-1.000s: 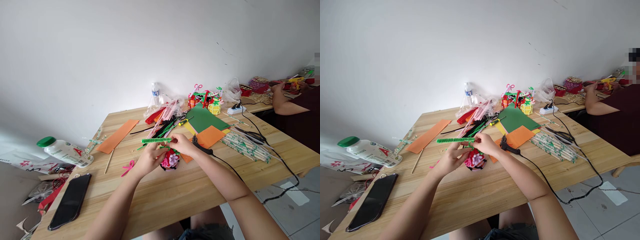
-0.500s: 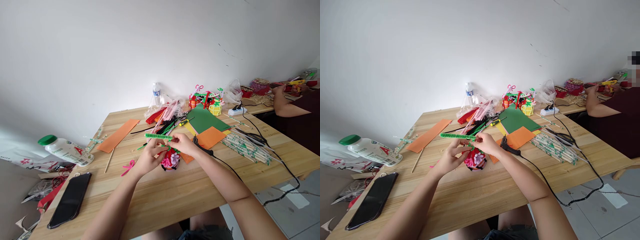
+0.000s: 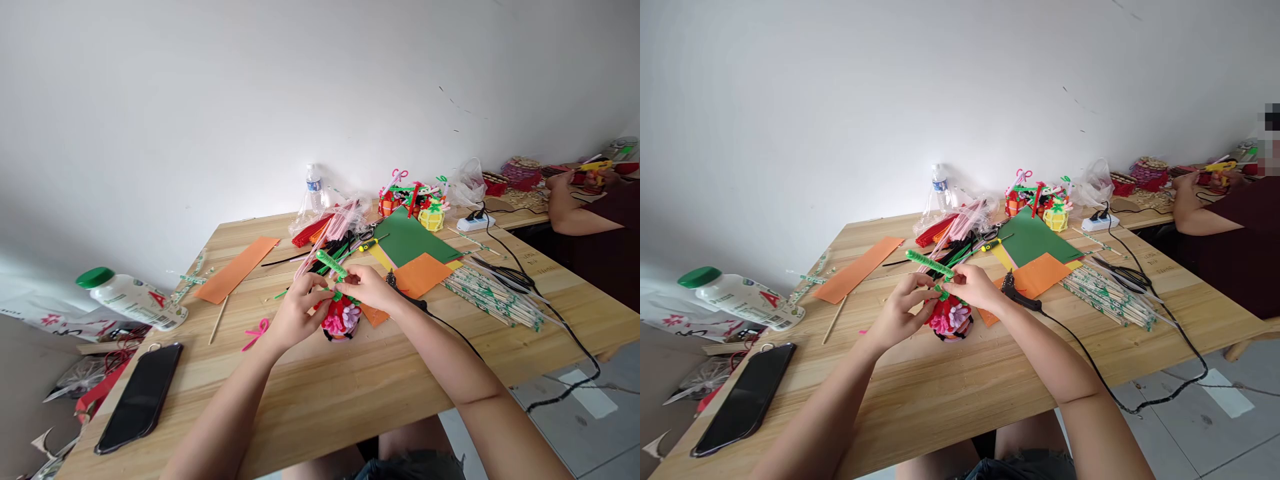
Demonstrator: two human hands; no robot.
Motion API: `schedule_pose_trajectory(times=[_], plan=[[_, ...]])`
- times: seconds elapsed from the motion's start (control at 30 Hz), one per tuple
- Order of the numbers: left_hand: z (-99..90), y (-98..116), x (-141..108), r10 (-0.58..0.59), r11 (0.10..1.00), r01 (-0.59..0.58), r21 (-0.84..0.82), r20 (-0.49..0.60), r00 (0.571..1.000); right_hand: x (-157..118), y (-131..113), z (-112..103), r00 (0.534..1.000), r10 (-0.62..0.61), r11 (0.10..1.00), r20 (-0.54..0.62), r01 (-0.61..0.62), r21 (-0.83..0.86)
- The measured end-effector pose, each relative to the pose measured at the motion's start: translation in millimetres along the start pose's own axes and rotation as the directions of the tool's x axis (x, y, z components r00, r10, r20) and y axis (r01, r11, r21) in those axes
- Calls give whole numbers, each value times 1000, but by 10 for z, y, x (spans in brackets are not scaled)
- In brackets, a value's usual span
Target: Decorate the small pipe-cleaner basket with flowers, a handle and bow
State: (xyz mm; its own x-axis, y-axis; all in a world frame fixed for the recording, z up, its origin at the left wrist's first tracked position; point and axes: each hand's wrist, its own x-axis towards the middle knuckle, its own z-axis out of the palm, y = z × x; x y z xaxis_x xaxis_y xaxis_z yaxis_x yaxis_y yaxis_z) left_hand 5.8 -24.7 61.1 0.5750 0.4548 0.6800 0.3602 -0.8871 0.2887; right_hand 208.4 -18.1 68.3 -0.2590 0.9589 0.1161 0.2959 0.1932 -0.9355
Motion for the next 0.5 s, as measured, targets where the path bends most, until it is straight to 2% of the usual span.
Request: schedule_pose_trajectory(times=[0.27, 0.37, 0.5], plan=[[-15, 26, 26, -14, 1000, 14, 18, -6, 1000, -57, -163, -86, 997, -67, 996, -37, 65, -59], [-22, 23, 29, -11, 1000, 11, 10, -11, 1000, -72, -180, -129, 990, -111, 992, -82, 106, -68], [-27, -6, 19, -23, 1000, 24, 12, -36, 999, -104, -191, -169, 983, -165, 985, -85, 160, -66]])
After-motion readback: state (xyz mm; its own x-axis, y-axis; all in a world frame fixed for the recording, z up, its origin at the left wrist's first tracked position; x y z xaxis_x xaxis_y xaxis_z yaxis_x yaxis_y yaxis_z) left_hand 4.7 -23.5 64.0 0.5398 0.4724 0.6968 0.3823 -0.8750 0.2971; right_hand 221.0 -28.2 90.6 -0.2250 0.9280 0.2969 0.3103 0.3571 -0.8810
